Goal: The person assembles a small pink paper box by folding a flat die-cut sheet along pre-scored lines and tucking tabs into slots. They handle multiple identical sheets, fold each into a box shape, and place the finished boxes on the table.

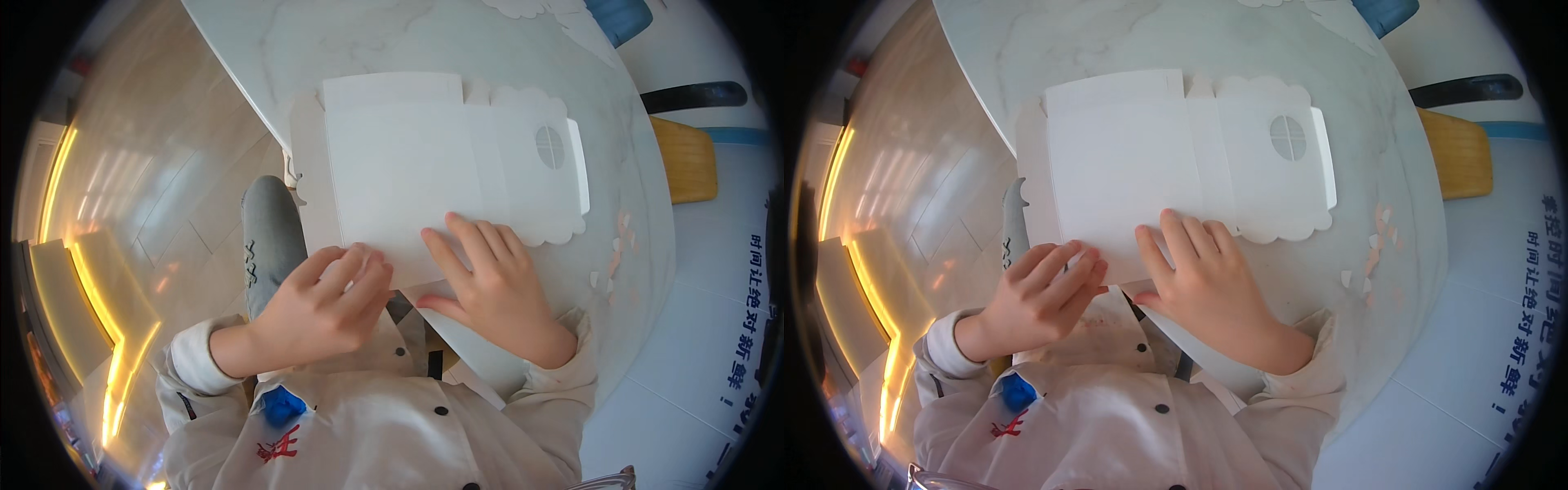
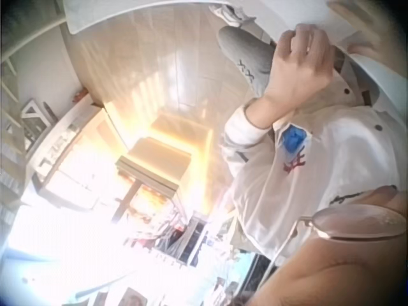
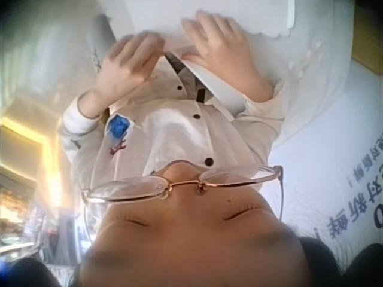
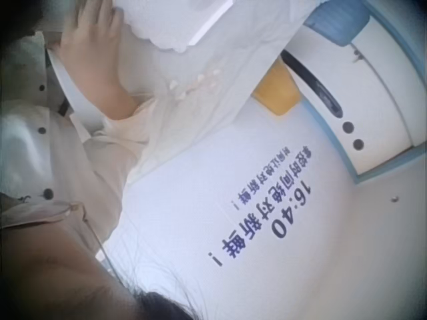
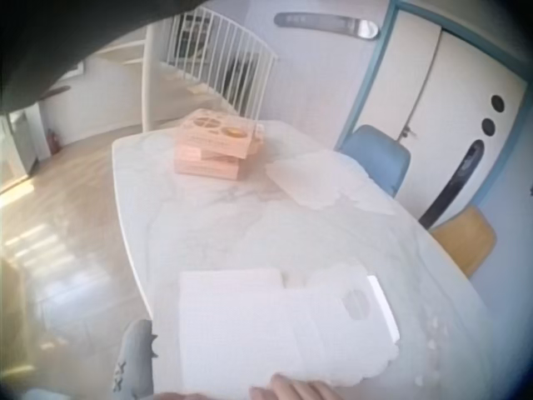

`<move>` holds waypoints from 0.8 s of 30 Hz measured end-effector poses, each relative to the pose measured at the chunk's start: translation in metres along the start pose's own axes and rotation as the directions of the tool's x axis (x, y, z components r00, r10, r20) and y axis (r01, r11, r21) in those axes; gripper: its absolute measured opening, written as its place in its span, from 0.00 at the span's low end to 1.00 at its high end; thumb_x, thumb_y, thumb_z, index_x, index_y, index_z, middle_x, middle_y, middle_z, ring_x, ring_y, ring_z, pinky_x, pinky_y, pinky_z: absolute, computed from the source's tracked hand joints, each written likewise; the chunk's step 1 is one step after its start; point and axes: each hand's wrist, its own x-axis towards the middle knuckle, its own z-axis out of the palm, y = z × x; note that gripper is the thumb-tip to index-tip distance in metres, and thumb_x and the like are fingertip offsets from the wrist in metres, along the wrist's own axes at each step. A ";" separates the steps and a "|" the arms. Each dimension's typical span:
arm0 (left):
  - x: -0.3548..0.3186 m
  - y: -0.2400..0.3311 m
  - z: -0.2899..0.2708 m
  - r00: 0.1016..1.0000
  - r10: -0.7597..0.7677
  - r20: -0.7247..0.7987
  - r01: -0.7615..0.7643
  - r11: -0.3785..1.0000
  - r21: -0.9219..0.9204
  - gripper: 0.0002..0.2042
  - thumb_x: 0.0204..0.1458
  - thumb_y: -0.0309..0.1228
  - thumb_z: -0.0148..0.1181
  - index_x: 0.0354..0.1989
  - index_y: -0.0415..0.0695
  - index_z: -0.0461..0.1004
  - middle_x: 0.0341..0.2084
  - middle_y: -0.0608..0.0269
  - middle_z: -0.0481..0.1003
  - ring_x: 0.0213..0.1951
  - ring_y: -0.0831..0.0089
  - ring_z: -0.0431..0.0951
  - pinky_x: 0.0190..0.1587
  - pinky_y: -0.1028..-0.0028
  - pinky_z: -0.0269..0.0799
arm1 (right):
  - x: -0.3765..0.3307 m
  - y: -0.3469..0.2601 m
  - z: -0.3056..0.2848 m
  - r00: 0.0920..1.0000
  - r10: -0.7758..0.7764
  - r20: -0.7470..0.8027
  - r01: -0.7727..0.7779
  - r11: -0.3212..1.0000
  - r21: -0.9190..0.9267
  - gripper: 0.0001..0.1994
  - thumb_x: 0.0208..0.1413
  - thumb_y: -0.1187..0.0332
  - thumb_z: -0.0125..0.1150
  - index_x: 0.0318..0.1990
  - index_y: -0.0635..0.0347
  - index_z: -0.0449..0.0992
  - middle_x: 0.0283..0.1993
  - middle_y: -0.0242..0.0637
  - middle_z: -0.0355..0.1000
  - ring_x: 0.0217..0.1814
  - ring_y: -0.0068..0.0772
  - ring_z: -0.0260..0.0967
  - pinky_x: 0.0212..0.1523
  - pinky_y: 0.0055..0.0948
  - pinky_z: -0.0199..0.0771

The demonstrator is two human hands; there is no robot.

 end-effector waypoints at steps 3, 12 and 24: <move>-0.001 -0.004 -0.007 0.987 -0.160 0.031 0.163 0.963 -0.213 0.10 0.42 0.24 0.67 0.33 0.35 0.77 0.32 0.57 0.74 0.34 0.65 0.75 0.33 0.70 0.72 | -0.002 0.008 0.004 0.994 -0.087 -0.067 0.087 0.996 -0.009 0.16 0.43 0.67 0.70 0.40 0.65 0.76 0.44 0.40 0.70 0.45 0.34 0.69 0.41 0.31 0.71; 0.031 -0.034 -0.018 0.717 -0.511 0.474 0.691 0.434 -0.578 0.10 0.51 0.22 0.62 0.37 0.37 0.67 0.20 0.54 0.73 0.23 0.58 0.75 0.27 0.67 0.69 | 0.013 0.028 0.009 0.957 0.285 -0.054 -0.205 0.795 0.571 0.13 0.45 0.72 0.73 0.25 0.64 0.69 0.30 0.35 0.65 0.31 0.33 0.64 0.29 0.30 0.66; 0.022 -0.049 -0.012 0.955 -0.248 0.163 0.252 0.968 -0.002 0.20 0.43 0.35 0.68 0.48 0.47 0.76 0.45 0.57 0.69 0.49 0.61 0.68 0.53 0.61 0.60 | 0.029 0.037 0.022 0.910 0.414 0.001 -0.387 0.851 0.356 0.28 0.39 0.58 0.78 0.42 0.54 0.65 0.39 0.32 0.65 0.37 0.37 0.69 0.31 0.35 0.70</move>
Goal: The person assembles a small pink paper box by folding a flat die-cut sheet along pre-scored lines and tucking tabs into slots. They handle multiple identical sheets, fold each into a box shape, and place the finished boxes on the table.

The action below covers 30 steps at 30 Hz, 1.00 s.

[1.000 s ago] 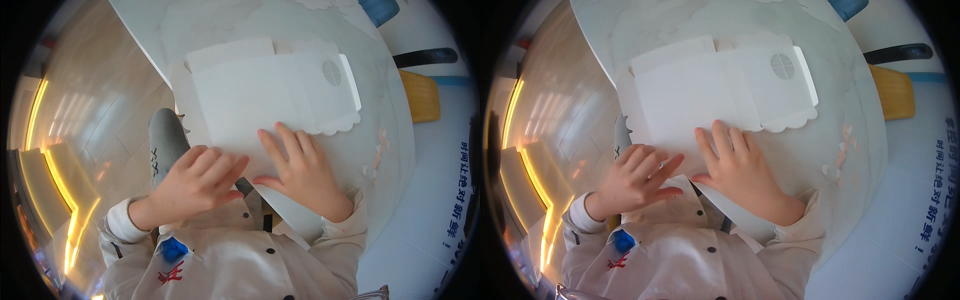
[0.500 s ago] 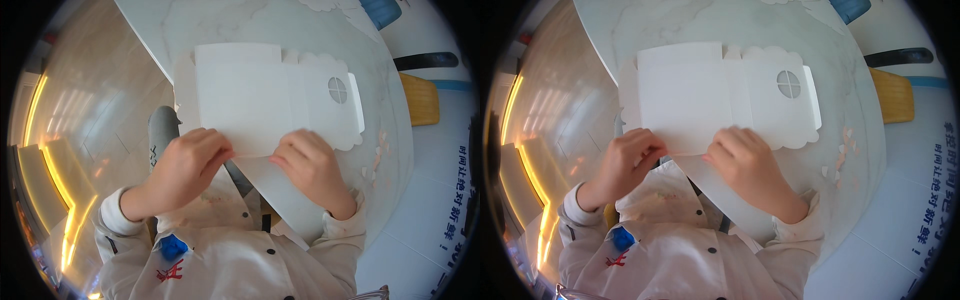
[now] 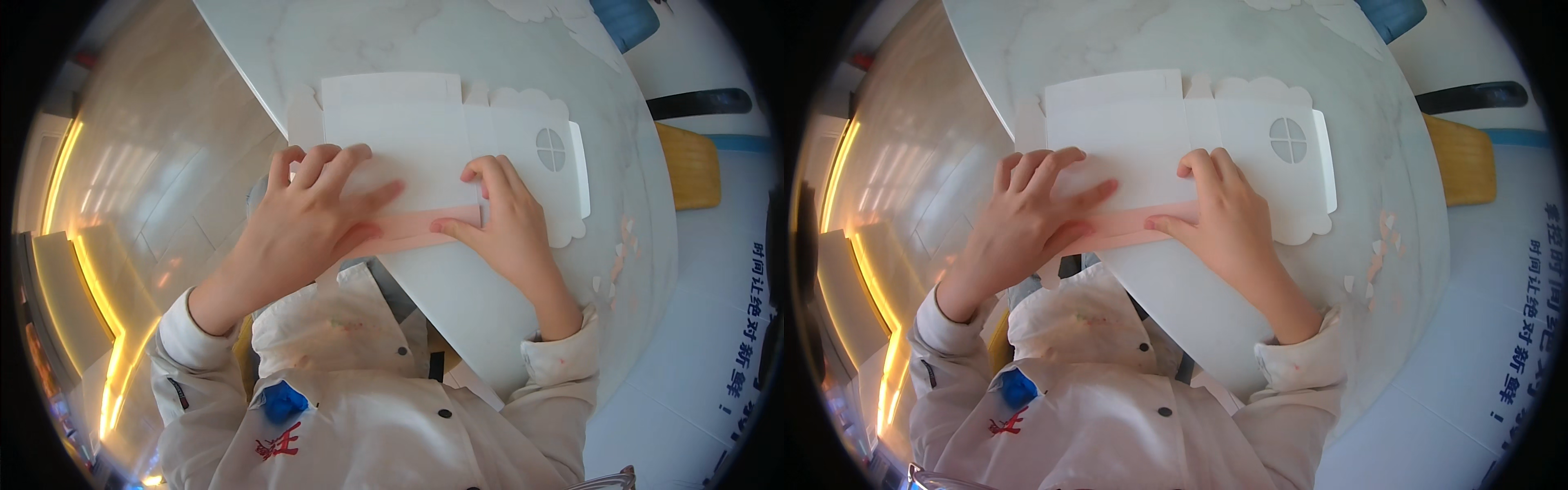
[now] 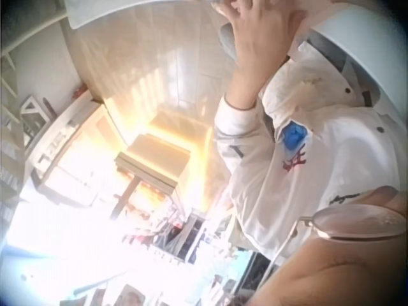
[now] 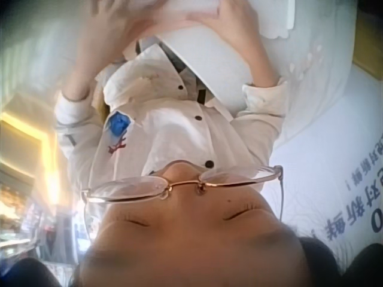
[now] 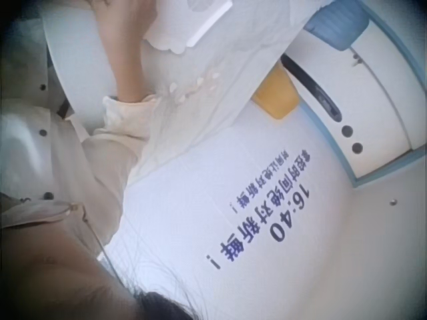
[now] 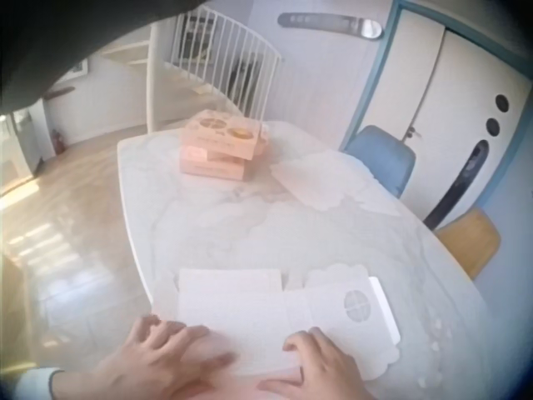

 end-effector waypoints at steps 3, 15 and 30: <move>-0.007 -0.014 -0.020 0.995 0.076 0.069 -0.068 0.991 -0.119 0.16 0.44 0.35 0.67 0.44 0.47 0.79 0.46 0.54 0.68 0.51 0.58 0.66 0.55 0.60 0.59 | -0.002 0.003 0.001 1.000 -0.015 -0.020 0.015 1.000 0.003 0.29 0.38 0.57 0.78 0.43 0.54 0.65 0.40 0.32 0.66 0.37 0.37 0.69 0.31 0.35 0.70; -0.011 0.000 -0.024 0.998 -0.032 -0.057 0.019 0.974 -0.224 0.23 0.50 0.33 0.64 0.56 0.43 0.71 0.48 0.55 0.71 0.52 0.56 0.70 0.61 0.57 0.60 | -0.002 0.007 0.004 0.997 -0.046 -0.068 0.048 0.999 0.023 0.24 0.44 0.61 0.75 0.44 0.55 0.68 0.41 0.32 0.68 0.31 0.35 0.70 0.29 0.33 0.69; -0.059 -0.010 -0.008 0.995 -0.066 -0.075 0.048 0.973 -0.227 0.19 0.39 0.13 0.60 0.43 0.39 0.77 0.51 0.55 0.73 0.40 0.62 0.75 0.40 0.66 0.74 | -0.006 0.003 -0.003 0.993 -0.096 -0.064 0.106 0.980 0.170 0.15 0.48 0.68 0.71 0.43 0.57 0.75 0.38 0.33 0.69 0.34 0.31 0.67 0.35 0.30 0.67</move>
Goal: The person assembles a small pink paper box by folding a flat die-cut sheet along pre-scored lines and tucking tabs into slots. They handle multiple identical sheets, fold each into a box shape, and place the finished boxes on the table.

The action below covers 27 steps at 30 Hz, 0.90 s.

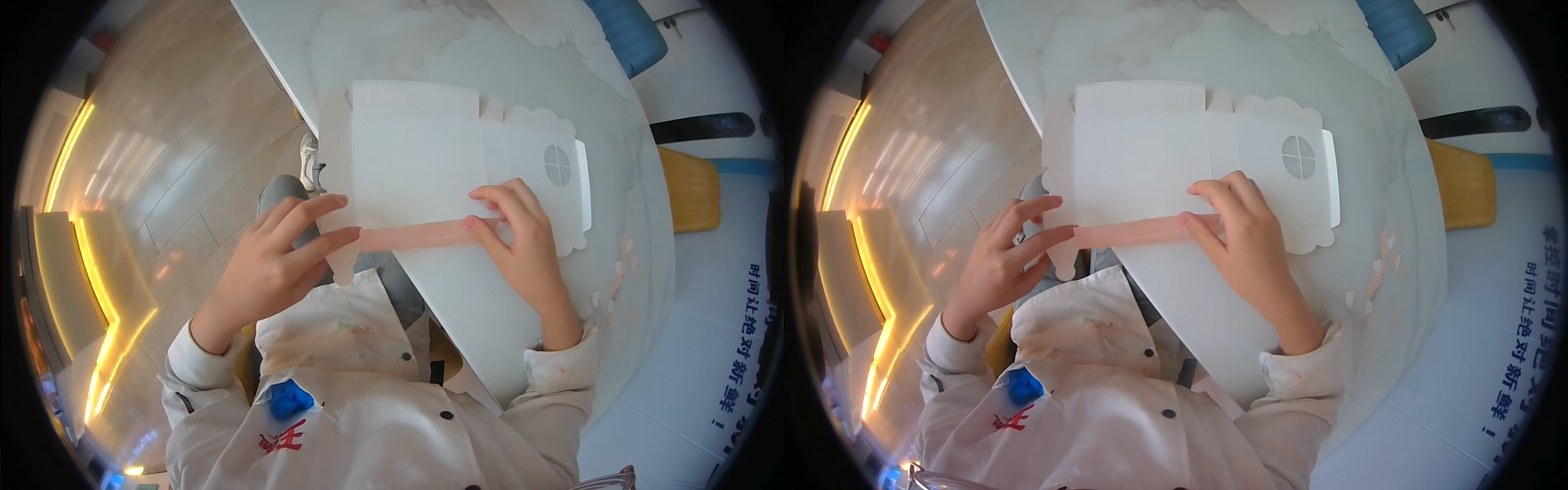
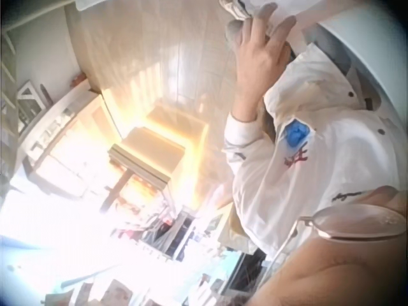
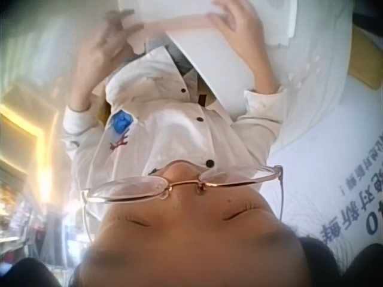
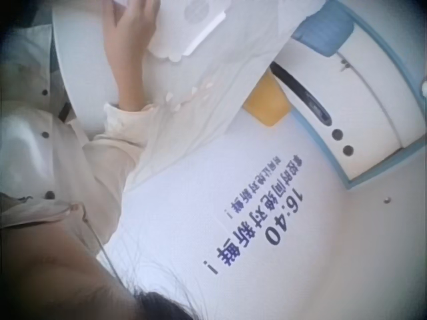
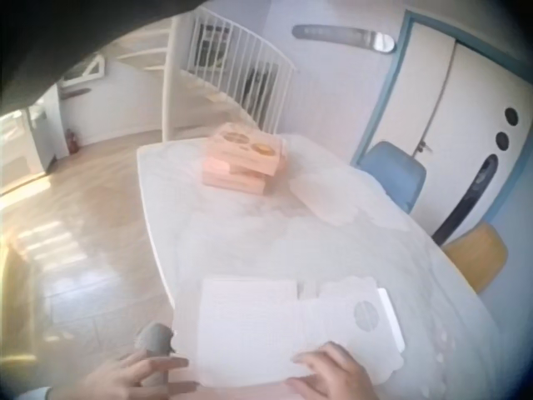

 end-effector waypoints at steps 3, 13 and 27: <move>-0.004 -0.002 0.002 0.998 -0.045 0.039 0.052 0.977 -0.207 0.18 0.35 0.15 0.64 0.40 0.38 0.78 0.48 0.56 0.76 0.37 0.61 0.78 0.37 0.67 0.77 | 0.003 -0.020 -0.005 0.962 -0.274 -0.019 0.258 0.925 -0.279 0.12 0.49 0.68 0.70 0.40 0.55 0.76 0.39 0.32 0.69 0.38 0.30 0.67 0.43 0.33 0.62; 0.012 0.013 0.027 0.962 -0.168 -0.216 0.012 0.816 -0.578 0.09 0.44 0.20 0.71 0.31 0.38 0.76 0.35 0.58 0.77 0.31 0.71 0.79 0.30 0.77 0.74 | 0.008 -0.053 0.015 0.982 -0.184 0.034 0.174 0.963 0.206 0.03 0.52 0.74 0.66 0.31 0.55 0.77 0.30 0.26 0.72 0.35 0.27 0.67 0.46 0.31 0.56; 0.029 0.024 0.038 0.959 -0.259 -0.118 0.153 0.819 -0.553 0.10 0.47 0.19 0.69 0.24 0.36 0.70 0.30 0.61 0.73 0.24 0.73 0.73 0.25 0.73 0.68 | 0.014 -0.035 0.007 0.985 -0.089 0.150 0.044 0.959 0.278 0.04 0.49 0.82 0.64 0.30 0.64 0.76 0.30 0.34 0.74 0.32 0.32 0.69 0.37 0.28 0.69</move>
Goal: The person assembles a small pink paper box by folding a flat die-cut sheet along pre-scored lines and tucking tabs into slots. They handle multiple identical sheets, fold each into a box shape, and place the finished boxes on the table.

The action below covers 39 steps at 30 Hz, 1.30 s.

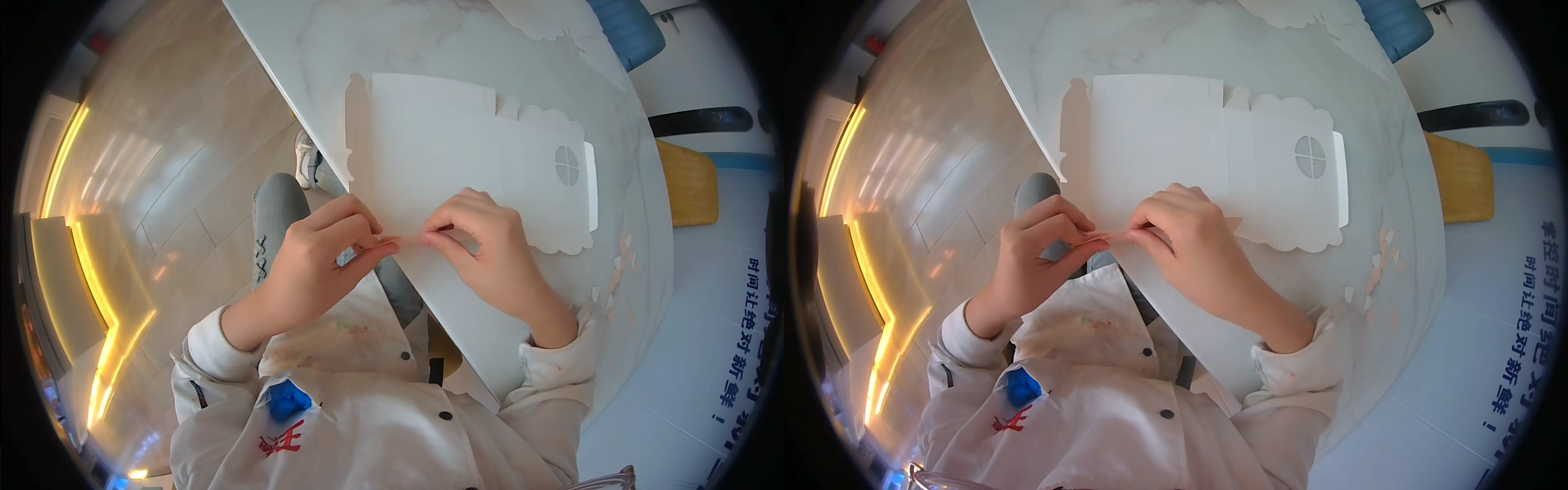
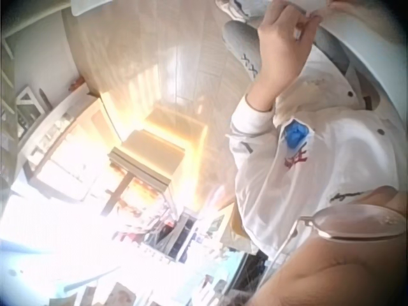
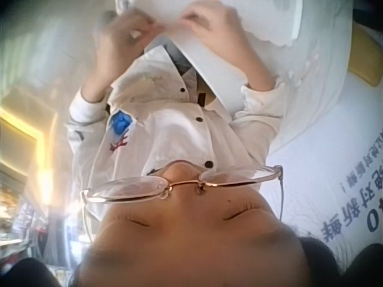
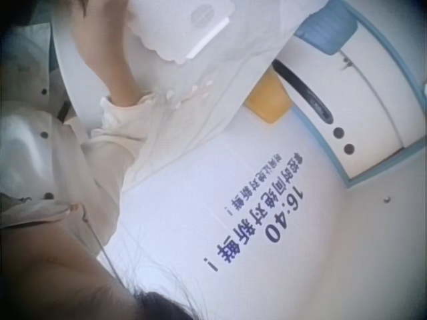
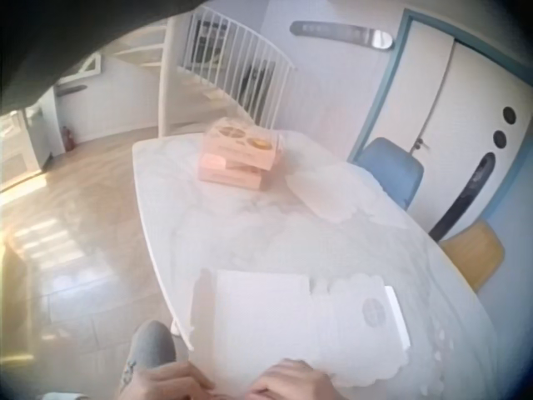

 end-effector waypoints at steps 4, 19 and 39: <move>0.004 0.005 -0.001 1.000 -0.026 0.006 0.025 0.996 0.090 0.10 0.48 0.20 0.68 0.25 0.37 0.70 0.30 0.60 0.70 0.23 0.70 0.73 0.25 0.72 0.69 | -0.001 -0.001 0.011 0.989 -0.120 -0.091 0.114 0.991 -0.063 0.04 0.52 0.77 0.63 0.29 0.62 0.74 0.27 0.36 0.72 0.32 0.38 0.67 0.39 0.34 0.65; 0.003 0.003 -0.003 0.992 -0.126 -0.034 0.123 0.990 -0.061 0.07 0.49 0.16 0.64 0.29 0.36 0.69 0.35 0.59 0.71 0.29 0.72 0.77 0.30 0.74 0.75 | 0.000 0.011 0.023 0.997 -0.048 -0.057 0.052 0.996 0.069 0.04 0.51 0.81 0.66 0.33 0.65 0.77 0.30 0.36 0.73 0.33 0.31 0.71 0.32 0.27 0.74; 0.013 -0.001 -0.002 0.991 -0.119 -0.055 0.113 0.990 -0.087 0.06 0.48 0.12 0.62 0.31 0.32 0.73 0.29 0.60 0.71 0.32 0.71 0.78 0.33 0.77 0.80 | 0.003 0.013 0.004 0.996 -0.084 -0.027 0.081 0.992 -0.096 0.03 0.50 0.80 0.63 0.30 0.62 0.76 0.27 0.34 0.70 0.29 0.35 0.64 0.38 0.30 0.61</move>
